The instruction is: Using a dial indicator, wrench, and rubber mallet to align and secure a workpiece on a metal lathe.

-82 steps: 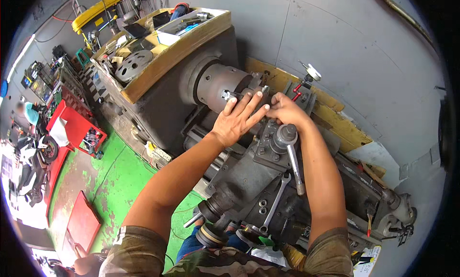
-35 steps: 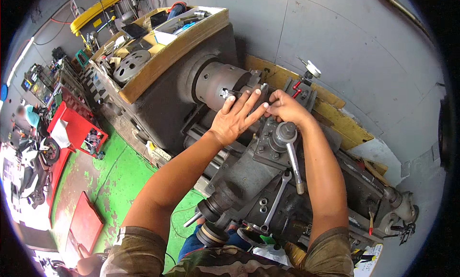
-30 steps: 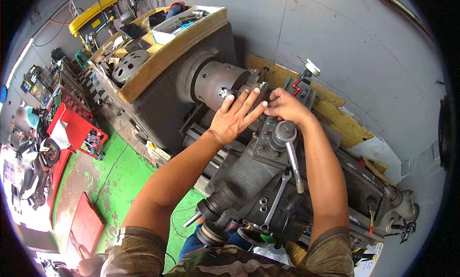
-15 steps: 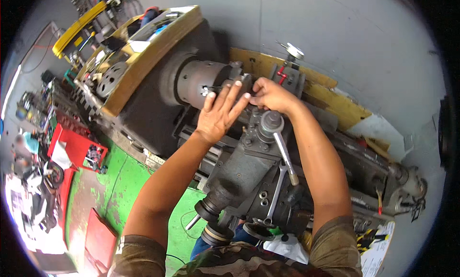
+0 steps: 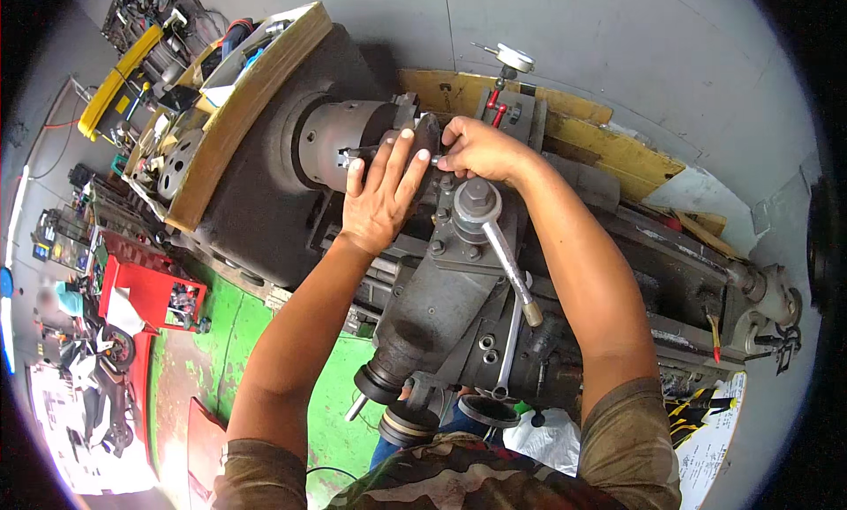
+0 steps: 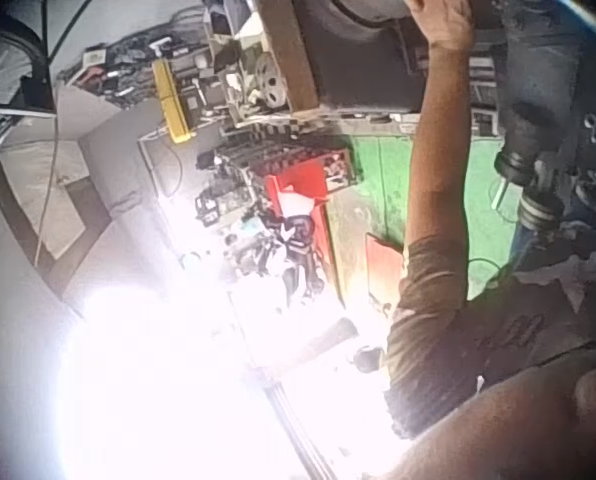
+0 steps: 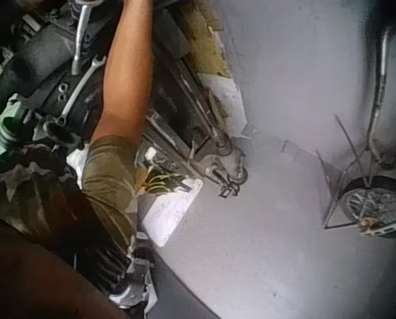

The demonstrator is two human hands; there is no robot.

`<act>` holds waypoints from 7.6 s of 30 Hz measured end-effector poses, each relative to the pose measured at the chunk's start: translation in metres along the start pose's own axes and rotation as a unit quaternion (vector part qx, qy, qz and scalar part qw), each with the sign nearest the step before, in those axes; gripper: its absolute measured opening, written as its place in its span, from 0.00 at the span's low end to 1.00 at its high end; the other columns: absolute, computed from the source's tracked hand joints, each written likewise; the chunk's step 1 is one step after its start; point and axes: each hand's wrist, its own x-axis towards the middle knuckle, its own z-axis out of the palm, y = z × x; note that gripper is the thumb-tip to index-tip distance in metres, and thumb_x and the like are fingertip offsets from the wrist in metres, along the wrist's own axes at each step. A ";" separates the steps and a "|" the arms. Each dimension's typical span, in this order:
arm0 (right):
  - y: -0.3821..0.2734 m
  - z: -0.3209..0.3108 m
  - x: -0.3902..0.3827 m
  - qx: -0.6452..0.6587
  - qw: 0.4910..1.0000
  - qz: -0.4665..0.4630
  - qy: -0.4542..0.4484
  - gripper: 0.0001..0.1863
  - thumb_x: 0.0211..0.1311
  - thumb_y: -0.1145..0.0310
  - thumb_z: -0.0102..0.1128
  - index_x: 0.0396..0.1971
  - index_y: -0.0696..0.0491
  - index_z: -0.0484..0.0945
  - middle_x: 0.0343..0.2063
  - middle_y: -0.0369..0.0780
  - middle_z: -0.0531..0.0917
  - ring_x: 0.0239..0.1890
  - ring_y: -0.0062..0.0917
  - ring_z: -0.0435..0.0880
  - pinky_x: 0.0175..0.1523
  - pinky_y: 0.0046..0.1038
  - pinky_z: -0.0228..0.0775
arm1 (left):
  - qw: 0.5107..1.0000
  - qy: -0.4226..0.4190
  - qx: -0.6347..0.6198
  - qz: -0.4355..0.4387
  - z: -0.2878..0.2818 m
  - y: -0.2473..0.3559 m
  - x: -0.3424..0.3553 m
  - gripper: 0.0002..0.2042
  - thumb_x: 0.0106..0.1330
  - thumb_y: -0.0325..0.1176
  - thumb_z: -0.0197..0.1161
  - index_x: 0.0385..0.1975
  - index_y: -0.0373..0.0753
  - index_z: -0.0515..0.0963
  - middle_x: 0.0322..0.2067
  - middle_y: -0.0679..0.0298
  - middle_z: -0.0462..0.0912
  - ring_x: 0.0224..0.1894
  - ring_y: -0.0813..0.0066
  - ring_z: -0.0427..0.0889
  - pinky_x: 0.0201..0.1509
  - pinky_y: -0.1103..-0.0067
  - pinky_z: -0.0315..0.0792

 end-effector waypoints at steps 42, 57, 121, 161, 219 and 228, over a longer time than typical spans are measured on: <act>0.000 0.005 0.000 -0.012 0.998 -0.044 0.039 0.24 0.53 0.75 0.82 0.46 0.62 0.78 0.34 0.44 0.89 0.37 0.28 0.88 0.44 0.32 0.79 | 1.000 -0.015 0.011 -0.012 -0.001 0.001 -0.001 0.51 0.57 0.46 0.77 0.80 0.50 0.53 0.82 0.60 0.57 0.79 0.59 0.64 0.74 0.44 0.53; -0.006 0.003 -0.002 -0.025 1.000 -0.008 0.009 0.24 0.67 0.72 0.73 0.58 0.62 0.73 0.37 0.46 0.88 0.34 0.29 0.88 0.40 0.31 0.79 | 0.999 -0.022 -0.030 -0.016 -0.007 0.004 0.000 0.56 0.50 0.44 0.82 0.80 0.50 0.53 0.83 0.59 0.56 0.79 0.58 0.64 0.74 0.43 0.54; -0.133 0.103 -0.370 -0.059 0.886 -0.057 0.457 0.24 0.74 0.72 0.66 0.63 0.49 0.67 0.44 0.41 0.86 0.37 0.20 0.81 0.44 0.24 0.77 | 0.898 0.243 -0.323 -0.172 -0.039 -0.044 -0.055 0.18 0.64 0.33 0.73 0.14 0.41 0.74 0.23 0.60 0.78 0.27 0.55 0.76 0.38 0.61 0.66; -0.118 0.062 -0.117 -0.127 0.944 -0.161 0.259 0.17 0.76 0.79 0.61 0.56 0.54 0.65 0.47 0.44 0.85 0.42 0.23 0.86 0.48 0.30 0.84 | 0.911 0.117 -0.362 -0.159 -0.025 -0.078 0.086 0.18 0.58 0.51 0.73 0.30 0.39 0.91 0.37 0.59 0.89 0.54 0.59 0.80 0.68 0.65 0.68; -0.115 0.038 -0.107 -0.078 0.972 -0.143 0.171 0.10 0.83 0.63 0.57 0.46 0.53 0.70 0.39 0.38 0.82 0.37 0.22 0.87 0.46 0.29 0.79 | 0.947 0.126 -0.271 -0.115 -0.025 -0.066 0.093 0.22 0.52 0.53 0.80 0.22 0.39 0.82 0.30 0.59 0.82 0.41 0.54 0.82 0.50 0.60 0.75; -0.104 0.036 -0.117 -0.122 0.972 -0.164 0.117 0.11 0.76 0.66 0.67 0.44 0.53 0.73 0.41 0.35 0.84 0.42 0.21 0.85 0.48 0.29 0.77 | 0.952 0.091 -0.264 -0.124 -0.025 -0.066 0.093 0.21 0.52 0.54 0.79 0.26 0.40 0.86 0.32 0.62 0.84 0.44 0.59 0.83 0.53 0.63 0.75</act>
